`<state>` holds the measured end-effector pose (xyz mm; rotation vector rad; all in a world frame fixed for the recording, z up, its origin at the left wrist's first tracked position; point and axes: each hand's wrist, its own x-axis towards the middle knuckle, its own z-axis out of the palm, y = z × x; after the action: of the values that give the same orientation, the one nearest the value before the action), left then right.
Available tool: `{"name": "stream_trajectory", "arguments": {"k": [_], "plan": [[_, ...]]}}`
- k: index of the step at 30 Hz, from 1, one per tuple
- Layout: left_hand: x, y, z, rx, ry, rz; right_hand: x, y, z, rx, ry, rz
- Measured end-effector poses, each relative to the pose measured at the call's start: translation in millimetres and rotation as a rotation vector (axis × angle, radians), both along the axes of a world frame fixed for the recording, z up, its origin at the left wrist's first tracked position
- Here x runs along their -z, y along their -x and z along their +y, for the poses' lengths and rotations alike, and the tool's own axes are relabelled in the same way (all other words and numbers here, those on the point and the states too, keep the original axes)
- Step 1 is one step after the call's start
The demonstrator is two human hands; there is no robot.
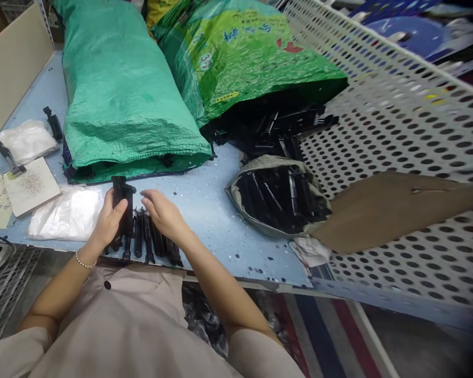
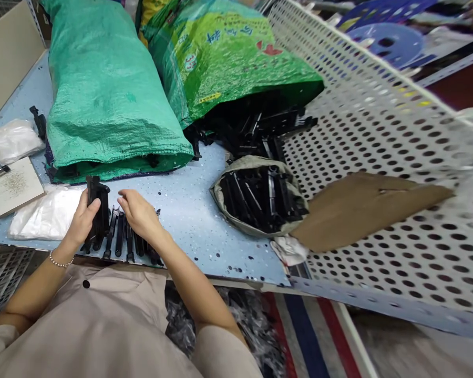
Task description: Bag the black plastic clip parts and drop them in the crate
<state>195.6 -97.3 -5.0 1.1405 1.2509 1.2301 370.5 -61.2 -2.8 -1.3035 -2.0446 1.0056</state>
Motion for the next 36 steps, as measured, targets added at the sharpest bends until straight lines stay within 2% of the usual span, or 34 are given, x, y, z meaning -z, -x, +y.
{"name": "stream_trajectory", "arguments": {"k": [2,4,7,9,11,14,16,18,20,22,24,27,30,33,36], "plan": [[-1.6,-2.2,-8.0,0.031,-0.049,0.135,-8.0,4.9,9.9,0.084,-0.306,-0.132],[-2.1,-2.7,-13.0,0.055,-0.082,0.199,-11.3,13.1,17.2,0.078,-0.401,-0.165],[-0.8,2.4,-13.5,0.007,-0.132,0.301,-8.4,23.8,16.3,0.042,-0.238,-0.025],[1.4,9.6,-10.1,-0.056,-0.146,0.337,-2.4,26.8,5.5,-0.04,-0.111,0.046],[3.9,17.6,-5.3,-0.124,-0.146,0.324,5.8,27.8,-11.8,-0.161,-0.132,-0.016],[6.2,28.8,1.2,-0.172,-0.137,0.295,18.1,30.0,-37.3,-0.305,-0.267,-0.166],[5.8,38.5,3.4,-0.186,-0.14,0.344,22.6,31.4,-41.8,-0.344,-0.203,-0.177],[5.0,51.6,3.4,-0.185,-0.109,0.512,23.7,29.6,-29.1,-0.328,-0.053,-0.168],[6.0,64.7,0.8,-0.15,-0.007,0.776,23.9,23.2,0.3,-0.209,0.015,-0.198],[10.9,71.0,-4.3,-0.057,0.134,1.008,26.0,12.8,40.3,-0.022,-0.033,-0.254],[19.9,65.5,-11.1,0.049,0.229,1.105,31.4,0.5,81.6,0.165,-0.099,-0.305],[37.9,37.8,-19.7,0.11,0.243,1.003,40.5,-16.8,128.7,0.32,-0.092,-0.349],[55.9,4.8,-20.2,0.082,0.237,0.679,40.1,-27.0,144.0,0.313,-0.067,-0.373],[70.2,-17.8,-12.0,-0.007,0.257,0.284,27.5,-24.5,119.0,0.268,-0.063,-0.389],[76.1,-28.7,-4.0,-0.09,0.282,0.007,15.1,-12.3,56.7,0.168,-0.005,-0.382]]}}
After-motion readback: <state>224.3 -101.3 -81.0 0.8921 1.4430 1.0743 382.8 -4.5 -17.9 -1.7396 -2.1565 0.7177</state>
